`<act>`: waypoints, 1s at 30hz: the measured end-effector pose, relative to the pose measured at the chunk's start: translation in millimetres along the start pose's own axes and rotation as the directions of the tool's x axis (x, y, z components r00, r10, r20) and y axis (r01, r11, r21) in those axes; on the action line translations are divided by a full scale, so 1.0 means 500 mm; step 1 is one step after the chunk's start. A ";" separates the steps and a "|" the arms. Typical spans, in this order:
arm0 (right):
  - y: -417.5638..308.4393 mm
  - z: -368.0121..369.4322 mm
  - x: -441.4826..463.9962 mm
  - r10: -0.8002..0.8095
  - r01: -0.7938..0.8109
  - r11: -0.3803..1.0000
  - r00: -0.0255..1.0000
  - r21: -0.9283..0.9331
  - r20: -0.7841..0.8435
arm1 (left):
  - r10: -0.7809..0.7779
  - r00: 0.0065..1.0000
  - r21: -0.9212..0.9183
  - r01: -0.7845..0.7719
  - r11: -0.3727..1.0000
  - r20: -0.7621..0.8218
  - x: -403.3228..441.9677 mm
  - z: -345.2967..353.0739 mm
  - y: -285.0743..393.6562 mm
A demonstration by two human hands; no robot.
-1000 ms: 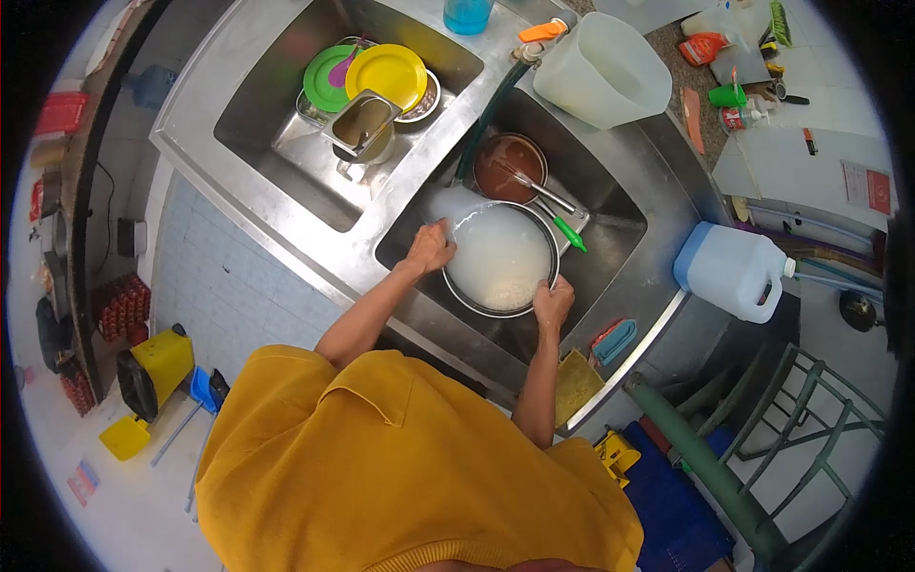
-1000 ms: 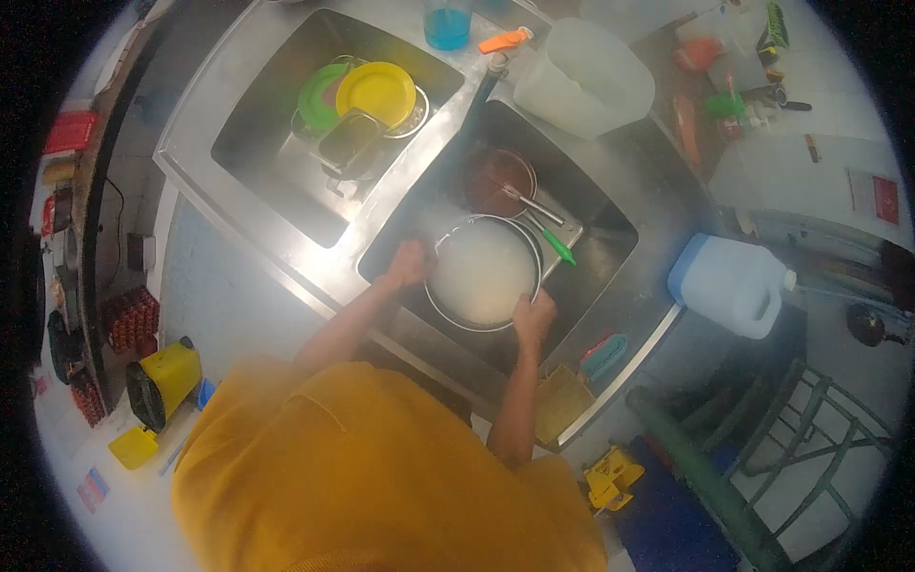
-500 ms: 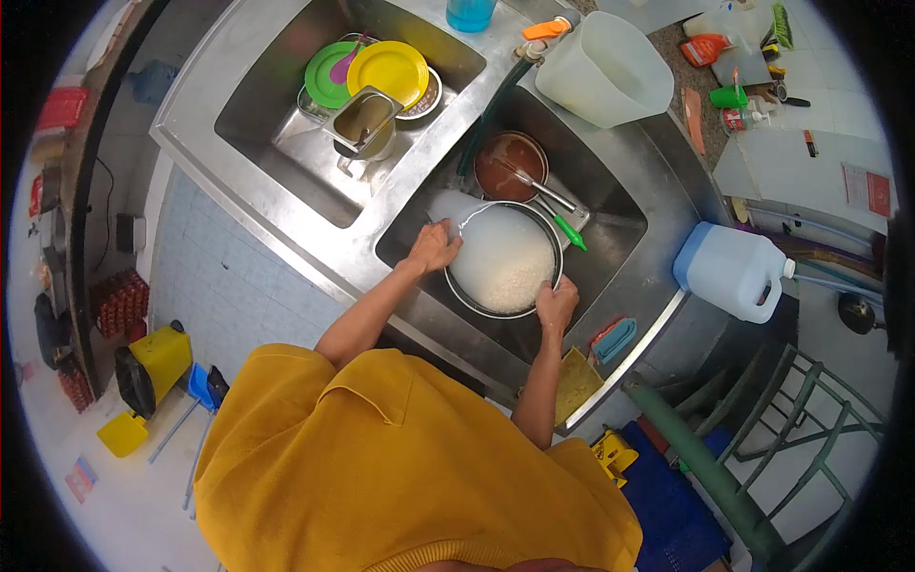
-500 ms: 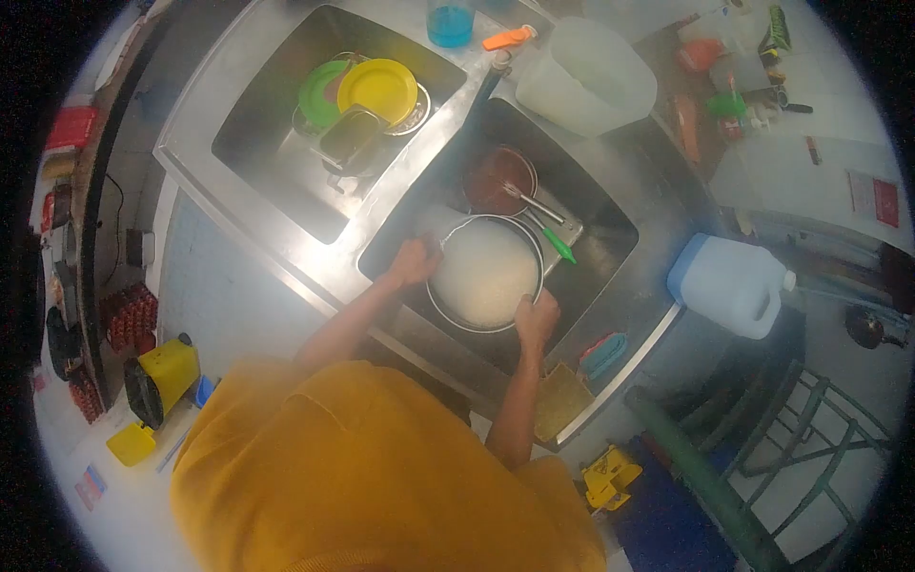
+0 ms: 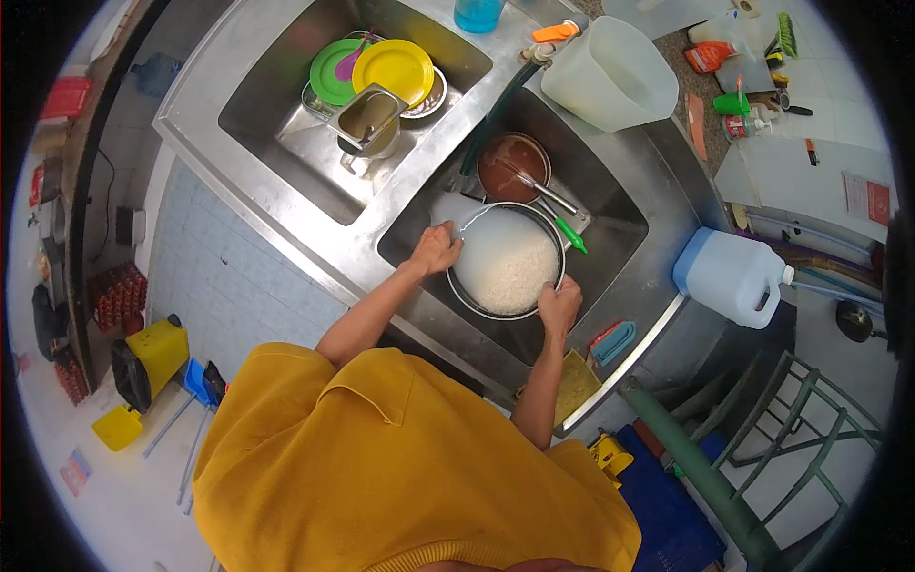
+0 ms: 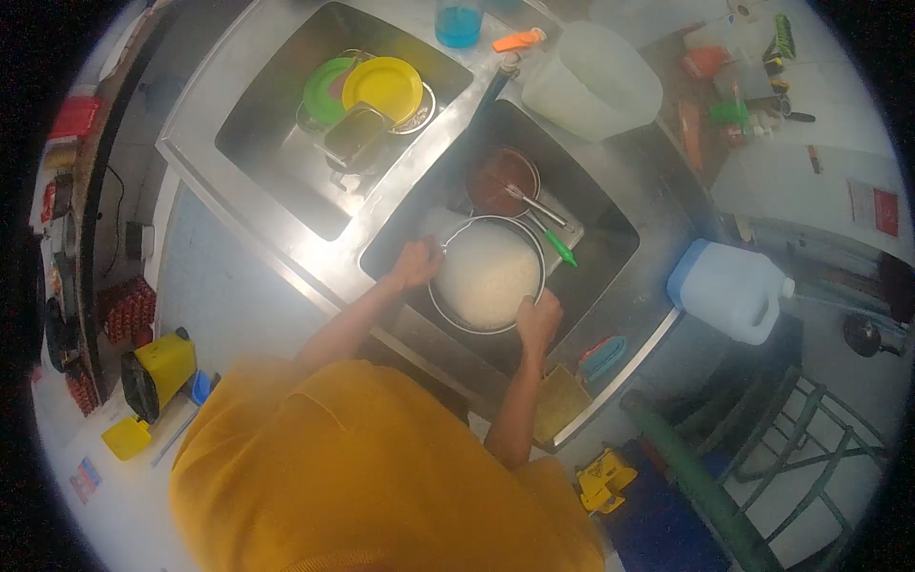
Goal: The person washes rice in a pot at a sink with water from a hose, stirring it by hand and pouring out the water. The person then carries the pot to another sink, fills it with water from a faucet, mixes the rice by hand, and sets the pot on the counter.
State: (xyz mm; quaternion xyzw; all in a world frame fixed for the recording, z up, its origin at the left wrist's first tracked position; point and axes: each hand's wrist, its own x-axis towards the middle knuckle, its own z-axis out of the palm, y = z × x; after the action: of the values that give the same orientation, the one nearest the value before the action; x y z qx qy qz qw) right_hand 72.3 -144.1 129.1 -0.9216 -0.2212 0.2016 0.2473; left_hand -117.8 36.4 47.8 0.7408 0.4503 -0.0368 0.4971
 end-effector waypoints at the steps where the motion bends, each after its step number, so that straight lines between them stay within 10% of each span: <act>1: -0.001 0.000 -0.001 -0.010 0.009 1.000 1.000 -0.008 -0.009 | -0.001 1.000 -0.001 0.001 1.000 0.000 0.000 0.001 -0.002; 21: -0.005 -0.004 0.004 -0.148 0.148 0.987 0.989 -0.066 0.003 | -0.035 0.998 0.036 0.033 0.999 0.043 0.003 0.000 0.003; 30: -0.054 -0.029 0.001 0.102 -0.089 0.993 0.980 -0.080 0.168 | -0.006 1.000 0.053 0.007 0.999 -0.015 -0.002 0.005 -0.001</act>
State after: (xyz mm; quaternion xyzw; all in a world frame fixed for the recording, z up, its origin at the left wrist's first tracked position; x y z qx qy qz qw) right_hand 71.2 -128.2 155.2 -0.9185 -0.2043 0.2841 0.1841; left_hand -117.5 33.7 46.8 0.7525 0.4554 -0.0450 0.4736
